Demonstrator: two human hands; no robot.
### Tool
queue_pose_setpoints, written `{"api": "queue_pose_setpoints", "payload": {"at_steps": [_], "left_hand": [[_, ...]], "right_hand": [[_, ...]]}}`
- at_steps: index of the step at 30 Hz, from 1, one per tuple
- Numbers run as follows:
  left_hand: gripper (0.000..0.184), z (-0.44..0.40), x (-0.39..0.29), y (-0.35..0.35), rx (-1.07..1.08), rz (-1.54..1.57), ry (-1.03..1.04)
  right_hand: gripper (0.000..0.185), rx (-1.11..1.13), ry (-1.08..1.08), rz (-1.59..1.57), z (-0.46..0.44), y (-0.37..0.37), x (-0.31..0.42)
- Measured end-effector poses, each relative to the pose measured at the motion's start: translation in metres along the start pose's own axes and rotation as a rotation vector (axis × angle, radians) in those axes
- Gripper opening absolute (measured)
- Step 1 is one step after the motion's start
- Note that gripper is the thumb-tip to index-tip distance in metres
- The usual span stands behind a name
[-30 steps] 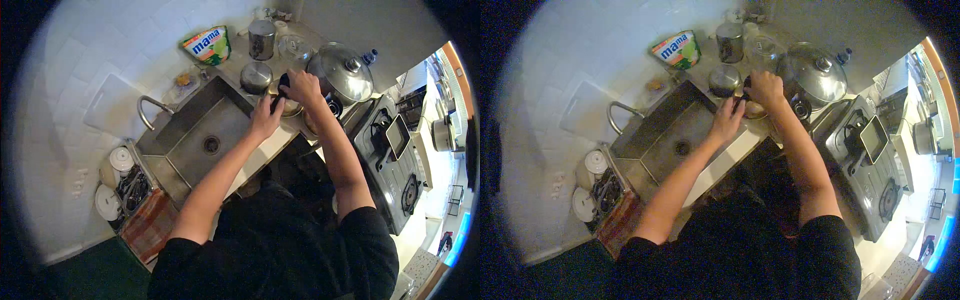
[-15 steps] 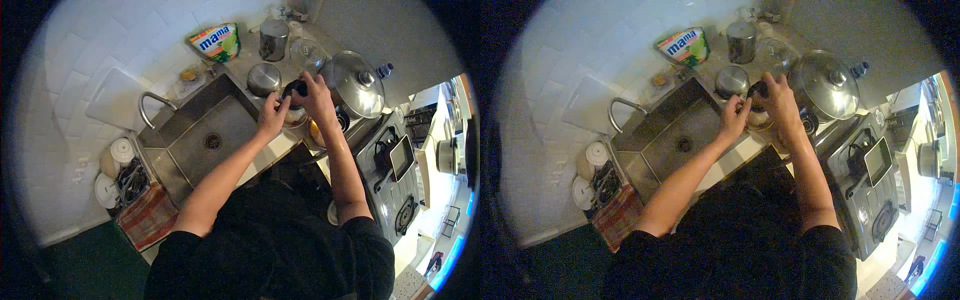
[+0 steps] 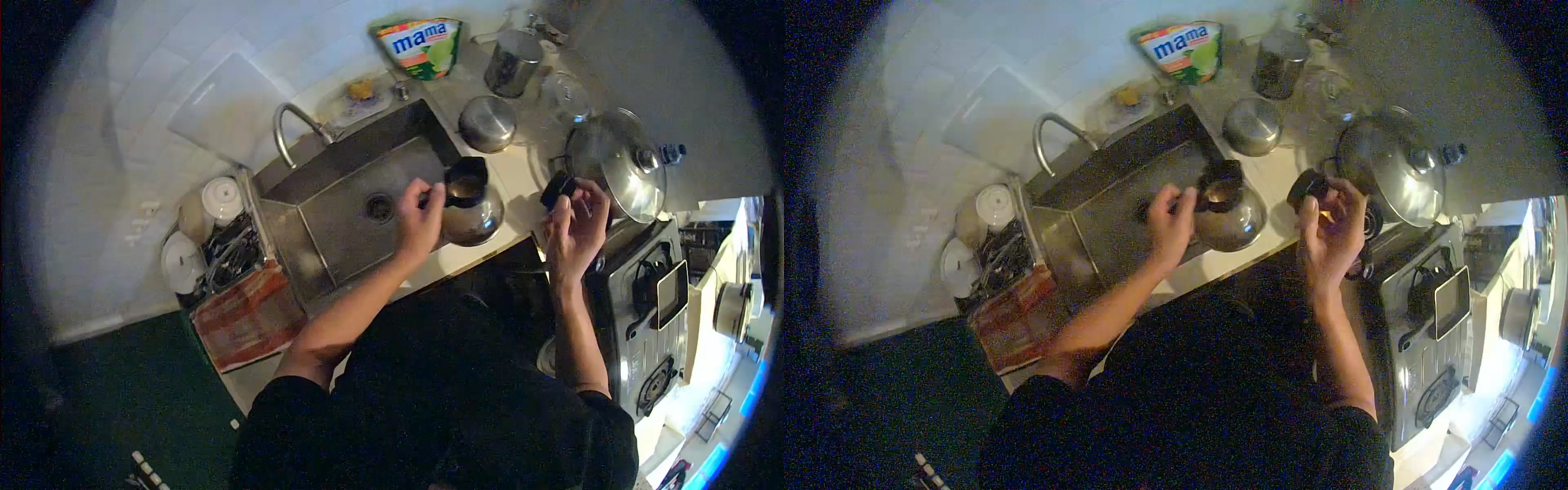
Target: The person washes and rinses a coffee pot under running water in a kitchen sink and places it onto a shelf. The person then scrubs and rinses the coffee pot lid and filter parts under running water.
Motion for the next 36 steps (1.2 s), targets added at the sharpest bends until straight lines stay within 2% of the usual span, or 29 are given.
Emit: {"api": "queue_pose_setpoints", "payload": {"at_steps": [3, 5, 8, 9, 14, 17, 18, 20, 21, 22, 25, 27, 28, 30, 31, 32, 34, 36], "left_hand": [[0.037, 0.014, -0.003, -0.061, -0.154, 0.176, -0.329], [0.038, 0.017, 0.018, -0.096, -0.206, 0.407, -0.392], [0.037, 0.021, 0.051, -0.149, -0.343, 0.513, -0.528], [0.036, 0.021, 0.059, -0.166, -0.393, 0.538, -0.572], [0.039, 0.025, 0.104, -0.234, -0.462, 0.885, -0.712], [0.043, 0.033, 0.135, -0.25, -0.493, 1.043, -0.835], [0.043, 0.034, 0.151, -0.253, -0.506, 1.102, -0.855], [0.045, 0.033, 0.179, -0.253, -0.526, 1.218, -0.894], [0.044, 0.034, 0.185, -0.252, -0.556, 1.231, -0.902], [0.044, 0.034, 0.187, -0.247, -0.582, 1.245, -0.905], [0.044, 0.033, 0.181, -0.234, -0.649, 1.299, -0.9], [0.044, 0.035, 0.175, -0.225, -0.596, 1.447, -0.884], [0.047, 0.033, 0.178, -0.221, -0.489, 1.601, -0.904], [0.043, 0.033, 0.213, -0.221, -0.395, 1.589, -0.848], [0.041, 0.034, 0.221, -0.218, -0.349, 1.584, -0.816], [0.039, 0.036, 0.22, -0.211, -0.126, 1.722, -0.757], [0.045, 0.047, 0.237, -0.21, -0.38, 1.07, -0.654], [0.049, 0.054, 0.243, -0.203, -0.53, 1.31, -0.606]], "right_hand": [[0.033, 0.089, 0.072, -0.08, 0.022, 0.025, -0.019], [0.031, 0.139, 0.142, 0.032, 0.031, 0.046, -0.032], [0.026, 0.243, 0.185, 0.124, 0.036, 0.085, -0.058], [0.029, 0.277, 0.265, 0.155, 0.037, 0.097, -0.06], [0.041, 0.428, 0.044, 0.492, 0.036, 0.162, -0.113], [0.044, 0.655, -0.126, 0.462, 0.046, 0.208, -0.153], [0.047, 0.687, -0.09, 0.644, 0.051, 0.218, -0.168], [0.047, 0.822, -0.086, 0.743, 0.06, 0.241, -0.191], [0.047, 0.887, -0.084, 0.793, 0.064, 0.251, -0.202], [0.043, 1.076, -0.096, 0.875, 0.07, 0.261, -0.217], [0.041, 1.16, -0.199, 1.086, 0.091, 0.28, -0.273], [0.043, 1.248, -0.301, 1.212, 0.104, 0.291, -0.316], [0.044, 1.328, -0.375, 1.263, 0.11, 0.295, -0.337], [0.047, 1.468, -0.516, 1.329, 0.119, 0.3, -0.365], [0.049, 1.557, -0.435, 1.335, 0.119, 0.298, -0.358], [0.049, 1.53, -0.396, 1.298, 0.116, 0.297, -0.347], [0.051, 1.477, -0.32, 1.219, 0.112, 0.295, -0.34], [0.05, 1.468, -0.247, 1.195, 0.108, 0.296, -0.325]]}}
Point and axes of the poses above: each hand's wrist, its own z-axis away from the middle knuckle, its own y-axis out of the palm, x = y × z, the point moved 6 cm from there along -z, towards the middle knuckle, and after that the axes turned 4 degrees about z, right-handed, at the moved point
